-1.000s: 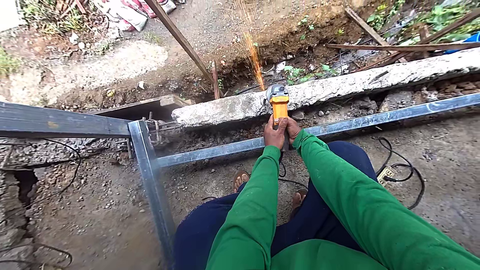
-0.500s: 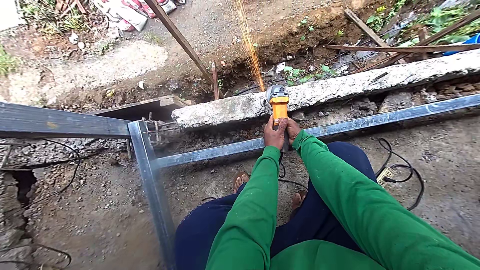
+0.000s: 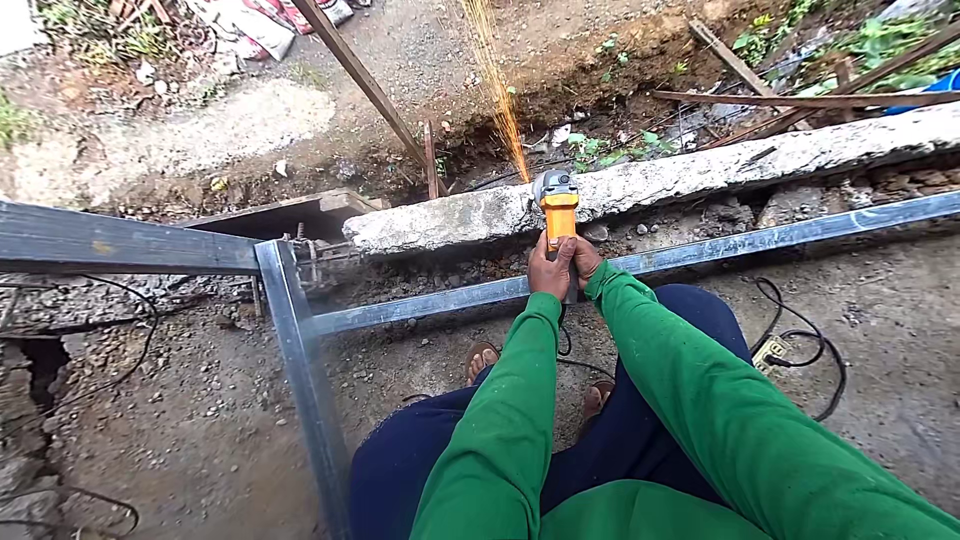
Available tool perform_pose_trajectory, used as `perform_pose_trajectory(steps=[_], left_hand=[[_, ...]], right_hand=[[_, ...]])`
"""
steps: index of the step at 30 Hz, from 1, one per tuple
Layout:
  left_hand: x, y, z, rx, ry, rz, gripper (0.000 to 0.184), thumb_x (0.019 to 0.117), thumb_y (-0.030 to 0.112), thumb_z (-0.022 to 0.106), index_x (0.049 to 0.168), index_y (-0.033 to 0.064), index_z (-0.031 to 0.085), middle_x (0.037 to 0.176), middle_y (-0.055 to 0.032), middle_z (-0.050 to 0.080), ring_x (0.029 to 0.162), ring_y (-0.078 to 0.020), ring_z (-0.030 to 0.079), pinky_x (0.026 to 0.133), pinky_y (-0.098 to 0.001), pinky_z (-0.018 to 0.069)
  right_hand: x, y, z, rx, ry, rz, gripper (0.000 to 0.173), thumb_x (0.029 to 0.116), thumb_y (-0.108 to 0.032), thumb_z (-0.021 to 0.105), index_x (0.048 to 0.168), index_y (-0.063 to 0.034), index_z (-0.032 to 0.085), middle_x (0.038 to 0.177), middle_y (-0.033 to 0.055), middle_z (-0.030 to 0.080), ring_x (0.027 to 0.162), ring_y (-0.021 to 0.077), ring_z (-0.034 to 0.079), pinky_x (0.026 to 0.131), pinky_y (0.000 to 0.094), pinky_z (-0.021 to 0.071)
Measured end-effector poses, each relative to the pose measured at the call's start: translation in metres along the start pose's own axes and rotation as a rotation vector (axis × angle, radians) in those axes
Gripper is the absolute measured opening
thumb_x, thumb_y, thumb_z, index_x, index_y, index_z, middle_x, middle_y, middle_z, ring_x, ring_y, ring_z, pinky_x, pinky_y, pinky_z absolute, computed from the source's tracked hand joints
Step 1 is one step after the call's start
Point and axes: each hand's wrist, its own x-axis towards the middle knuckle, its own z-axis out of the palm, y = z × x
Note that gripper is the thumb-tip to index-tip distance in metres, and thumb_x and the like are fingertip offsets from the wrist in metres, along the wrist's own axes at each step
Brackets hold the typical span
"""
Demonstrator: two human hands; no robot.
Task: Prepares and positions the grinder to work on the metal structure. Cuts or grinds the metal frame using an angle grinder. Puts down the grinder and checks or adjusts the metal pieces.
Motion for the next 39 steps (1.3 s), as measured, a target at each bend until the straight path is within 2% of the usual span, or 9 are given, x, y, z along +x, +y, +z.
perform_pose_trajectory(steps=[17, 24, 26, 28, 30, 32, 36, 39], left_hand=[[0.000, 0.000, 0.000, 0.009, 0.005, -0.003, 0.080, 0.0938, 0.060, 0.067, 0.156, 0.0145, 0.046, 0.145, -0.0153, 0.059, 0.136, -0.0272, 0.055, 0.116, -0.0512, 0.0423], [-0.013, 0.006, 0.000, 0.023, -0.009, -0.018, 0.080, 0.0933, 0.067, 0.062, 0.158, 0.0234, 0.044, 0.146, -0.0144, 0.058, 0.131, -0.0312, 0.057, 0.107, -0.0581, 0.0476], [-0.013, 0.000, 0.000, 0.052, 0.000, 0.000, 0.079, 0.0926, 0.069, 0.061, 0.157, 0.0263, 0.045, 0.144, -0.0130, 0.060, 0.129, -0.0302, 0.060, 0.105, -0.0578, 0.0496], [-0.008, 0.003, 0.002, 0.049, -0.004, 0.013, 0.076, 0.0951, 0.063, 0.063, 0.156, 0.0203, 0.046, 0.143, -0.0155, 0.060, 0.130, -0.0306, 0.059, 0.109, -0.0569, 0.0479], [-0.005, 0.007, 0.006, 0.016, 0.004, 0.017, 0.072, 0.0967, 0.055, 0.066, 0.153, 0.0134, 0.049, 0.140, -0.0169, 0.062, 0.130, -0.0291, 0.061, 0.111, -0.0536, 0.0475], [-0.003, 0.010, 0.007, 0.013, 0.018, 0.025, 0.067, 0.0981, 0.049, 0.067, 0.151, 0.0115, 0.051, 0.137, -0.0173, 0.065, 0.127, -0.0281, 0.062, 0.111, -0.0518, 0.0483], [-0.003, 0.008, 0.005, 0.014, 0.023, 0.016, 0.071, 0.0977, 0.050, 0.067, 0.153, 0.0099, 0.049, 0.142, -0.0178, 0.062, 0.132, -0.0277, 0.059, 0.114, -0.0493, 0.0455], [-0.002, 0.005, 0.004, 0.033, 0.033, 0.004, 0.075, 0.0961, 0.055, 0.066, 0.153, 0.0104, 0.049, 0.141, -0.0188, 0.062, 0.131, -0.0297, 0.059, 0.113, -0.0516, 0.0450]], right_hand=[[-0.004, -0.003, 0.004, 0.020, -0.006, 0.011, 0.033, 0.0910, -0.012, 0.063, 0.123, -0.0050, 0.055, 0.091, 0.0106, 0.070, 0.080, 0.0178, 0.071, 0.072, 0.0362, 0.0604], [0.000, -0.001, -0.004, 0.017, -0.008, 0.002, 0.036, 0.0888, -0.014, 0.065, 0.123, -0.0044, 0.057, 0.092, 0.0115, 0.070, 0.080, 0.0186, 0.070, 0.071, 0.0372, 0.0603], [-0.006, 0.003, -0.004, -0.014, -0.022, 0.006, 0.037, 0.0921, -0.024, 0.067, 0.125, -0.0103, 0.058, 0.092, 0.0068, 0.069, 0.078, 0.0139, 0.069, 0.069, 0.0343, 0.0602], [-0.009, 0.001, -0.004, -0.073, -0.005, -0.007, 0.036, 0.0947, -0.031, 0.063, 0.126, -0.0135, 0.059, 0.091, 0.0041, 0.069, 0.076, 0.0118, 0.068, 0.067, 0.0335, 0.0592], [-0.011, -0.007, -0.002, -0.095, 0.016, -0.002, 0.034, 0.0959, -0.024, 0.061, 0.127, -0.0101, 0.058, 0.093, 0.0063, 0.069, 0.079, 0.0140, 0.067, 0.070, 0.0356, 0.0581], [-0.011, -0.014, 0.001, -0.087, 0.037, 0.030, 0.032, 0.0983, -0.017, 0.060, 0.129, -0.0069, 0.057, 0.095, 0.0091, 0.069, 0.081, 0.0159, 0.067, 0.073, 0.0367, 0.0578], [-0.008, -0.012, 0.003, -0.032, 0.034, 0.064, 0.032, 0.0977, -0.012, 0.059, 0.129, -0.0055, 0.055, 0.093, 0.0098, 0.068, 0.081, 0.0164, 0.067, 0.073, 0.0359, 0.0577], [-0.010, -0.013, 0.007, -0.012, 0.050, 0.070, 0.030, 0.0998, -0.011, 0.058, 0.129, -0.0055, 0.055, 0.091, 0.0096, 0.067, 0.079, 0.0159, 0.067, 0.072, 0.0348, 0.0579]])
